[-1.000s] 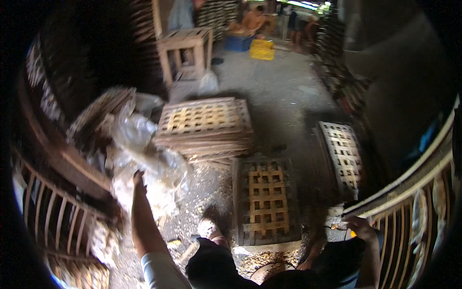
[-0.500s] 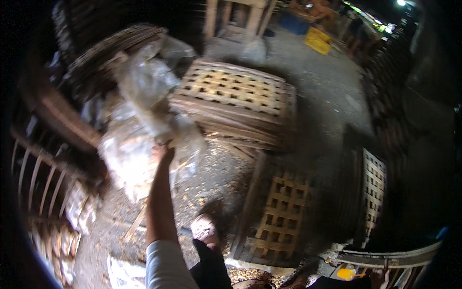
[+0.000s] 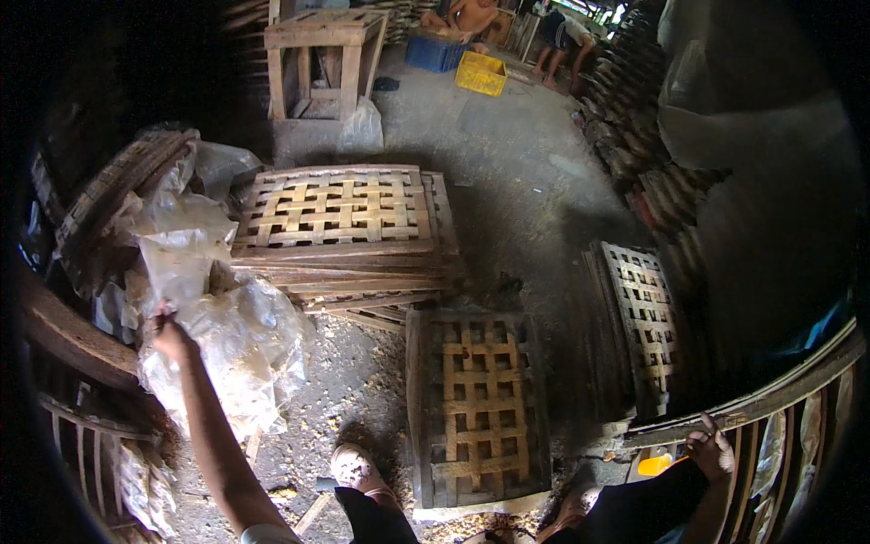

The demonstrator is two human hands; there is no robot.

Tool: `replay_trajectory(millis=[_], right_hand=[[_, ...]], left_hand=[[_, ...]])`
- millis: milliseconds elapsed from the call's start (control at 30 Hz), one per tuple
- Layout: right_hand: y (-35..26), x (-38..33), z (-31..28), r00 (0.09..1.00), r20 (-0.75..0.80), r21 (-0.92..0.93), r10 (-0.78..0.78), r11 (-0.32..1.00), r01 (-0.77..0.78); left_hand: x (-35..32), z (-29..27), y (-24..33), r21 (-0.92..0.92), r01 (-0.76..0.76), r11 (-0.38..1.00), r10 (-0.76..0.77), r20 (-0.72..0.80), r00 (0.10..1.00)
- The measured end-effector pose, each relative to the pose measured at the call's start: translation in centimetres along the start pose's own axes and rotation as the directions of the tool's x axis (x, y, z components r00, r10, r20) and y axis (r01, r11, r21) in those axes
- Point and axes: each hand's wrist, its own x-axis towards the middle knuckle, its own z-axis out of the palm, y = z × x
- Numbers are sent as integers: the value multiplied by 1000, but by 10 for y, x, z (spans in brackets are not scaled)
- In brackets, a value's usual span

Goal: The person sits on the floor and assembles wooden lattice trays by hand. They pick up trays, align and press the slats together, and place plastic bags over the trays to protect them.

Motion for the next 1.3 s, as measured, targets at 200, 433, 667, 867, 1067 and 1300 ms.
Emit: replay_trajectory(millis=[200, 433, 667, 867, 1067, 1300], right_hand=[[6, 10, 9, 993, 118, 30, -31, 999, 28], [9, -18, -14, 993, 30, 85, -114, 990, 111], [19, -9, -41, 989, -65, 134, -136, 981, 143], [20, 6, -39, 998, 18, 8, -59, 998, 59], [29, 37, -25, 973, 209, -196, 93, 979, -51], [52, 51, 17, 931, 333, -427, -148, 857, 289]], left_hand=[[95, -64, 15, -133, 148, 980, -145, 31, 989], [-14, -18, 87, 465, -14, 885, -100, 219, 971], [-91, -19, 103, 210, -310, 927, 139, 576, 806], [-213, -5, 217, 218, -203, 955, 2, 676, 737], [-179, -34, 228, 280, 103, 954, -237, 505, 830], [-211, -36, 308, 239, -177, 955, -70, 759, 647]])
